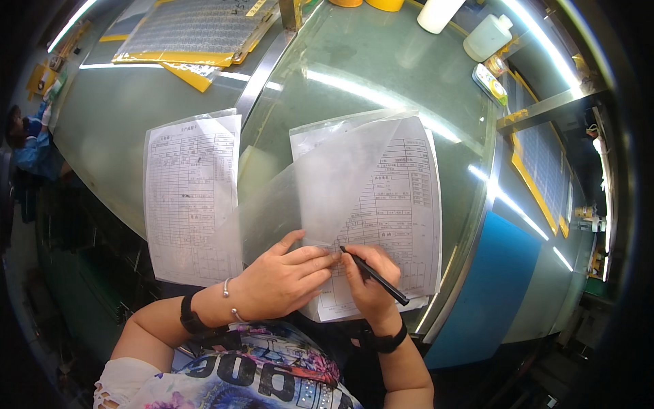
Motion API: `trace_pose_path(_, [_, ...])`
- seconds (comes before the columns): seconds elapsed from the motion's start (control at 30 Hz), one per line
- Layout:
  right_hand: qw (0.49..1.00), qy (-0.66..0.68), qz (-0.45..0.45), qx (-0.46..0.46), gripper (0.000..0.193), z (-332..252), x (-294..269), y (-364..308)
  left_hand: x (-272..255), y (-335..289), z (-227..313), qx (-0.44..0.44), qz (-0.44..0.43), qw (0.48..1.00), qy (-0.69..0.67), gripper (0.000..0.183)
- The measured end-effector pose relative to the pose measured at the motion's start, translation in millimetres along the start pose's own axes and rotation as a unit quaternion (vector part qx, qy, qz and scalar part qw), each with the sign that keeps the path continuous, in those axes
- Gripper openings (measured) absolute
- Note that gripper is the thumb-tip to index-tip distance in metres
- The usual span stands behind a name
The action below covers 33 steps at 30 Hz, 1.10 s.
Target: The recorder inspects sheets of electronic components, documents the results on production forms, and hands over the completed sheets to a colleague.
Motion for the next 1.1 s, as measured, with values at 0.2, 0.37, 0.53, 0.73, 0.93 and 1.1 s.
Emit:
trace_pose_path(0.2, [1.0,0.011,-0.016,0.022,0.01,2.9,3.4,0.2,-0.5,-2.7,-2.6,-0.002,0.001,1.0,-0.007,0.021])
trace_pose_path(0.37, [0.999,0.008,-0.01,0.03,0.01,5.1,1.5,-2.5,0.9,-2.0,-0.7,-0.001,-0.002,1.0,-0.002,0.021])
trace_pose_path(0.53, [1.0,0.005,-0.011,0.004,0.01,2.2,1.4,-0.5,1.3,-1.5,-1.6,-0.003,-0.006,1.0,-0.01,0.021])
trace_pose_path(0.73, [1.0,0.004,0.0,0.025,0.01,5.5,0.8,-2.7,1.6,-1.9,-2.4,-0.003,-0.006,1.0,-0.004,0.022])
trace_pose_path(0.93, [0.999,0.015,-0.012,0.03,0.011,6.5,1.4,-1.8,1.1,-2.0,-2.4,-0.006,-0.006,1.0,-0.01,0.023])
trace_pose_path(1.1, [0.999,0.009,-0.022,0.038,0.012,9.6,2.5,-2.6,1.8,-1.9,-2.8,-0.005,-0.006,1.0,-0.013,0.024])
Point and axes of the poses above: each hand's wrist, its own y-axis towards the middle knuckle, its own x-axis out of the palm, z = x × y, the point moved 10 cm from there along y, towards the middle knuckle, and after that the axes turned 5 degrees about -y, right-handed, at the moved point
